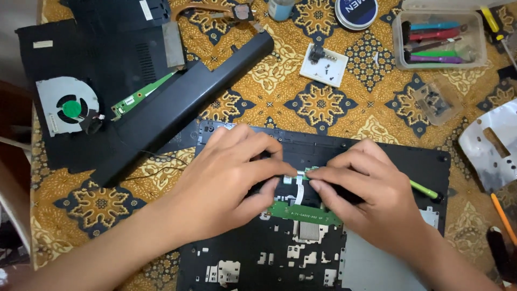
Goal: Disassembling a laptop to access internal components, including removing the motherboard and disconnecting ribbon cables.
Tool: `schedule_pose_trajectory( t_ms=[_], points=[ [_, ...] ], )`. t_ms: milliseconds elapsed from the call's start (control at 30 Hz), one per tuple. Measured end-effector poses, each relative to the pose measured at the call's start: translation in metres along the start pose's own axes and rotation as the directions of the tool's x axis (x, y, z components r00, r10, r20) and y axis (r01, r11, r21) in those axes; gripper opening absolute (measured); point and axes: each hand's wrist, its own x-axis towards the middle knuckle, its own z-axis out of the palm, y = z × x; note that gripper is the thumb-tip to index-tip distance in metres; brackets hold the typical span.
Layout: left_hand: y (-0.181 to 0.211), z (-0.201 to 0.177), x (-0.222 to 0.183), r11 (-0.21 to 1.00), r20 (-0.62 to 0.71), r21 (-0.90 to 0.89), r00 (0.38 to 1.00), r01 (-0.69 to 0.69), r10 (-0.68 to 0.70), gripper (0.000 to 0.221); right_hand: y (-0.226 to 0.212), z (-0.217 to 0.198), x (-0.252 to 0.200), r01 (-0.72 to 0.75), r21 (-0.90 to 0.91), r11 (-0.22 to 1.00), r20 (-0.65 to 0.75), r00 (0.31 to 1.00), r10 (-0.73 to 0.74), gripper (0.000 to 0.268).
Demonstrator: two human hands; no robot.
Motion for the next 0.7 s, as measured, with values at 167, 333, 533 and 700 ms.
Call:
schedule_pose_trajectory(
  t_ms=[167,333,533,700],
  points=[
    [-0.002,0.004,0.000,1.000,-0.048,0.004,0.999,0.014,-0.014,0.017,-0.002,-0.006,0.011,0.088,-0.044,0.995,0.051,0.995,-0.086,0.010],
    [-0.003,0.004,-0.001,1.000,-0.067,-0.004,0.998,-0.001,0.000,0.016,-0.001,-0.013,0.035,0.296,-0.048,0.954,0.187,0.941,-0.282,0.012],
    [-0.005,0.004,-0.004,1.000,-0.082,-0.015,0.997,-0.002,0.001,0.013,0.001,-0.017,0.046,0.425,-0.133,0.895,0.315,0.875,-0.369,0.013],
    [-0.005,0.005,-0.004,1.000,-0.076,-0.013,0.997,-0.006,0.005,0.014,0.001,-0.014,0.042,0.486,-0.292,0.824,0.352,0.855,-0.380,0.014]
  ],
)
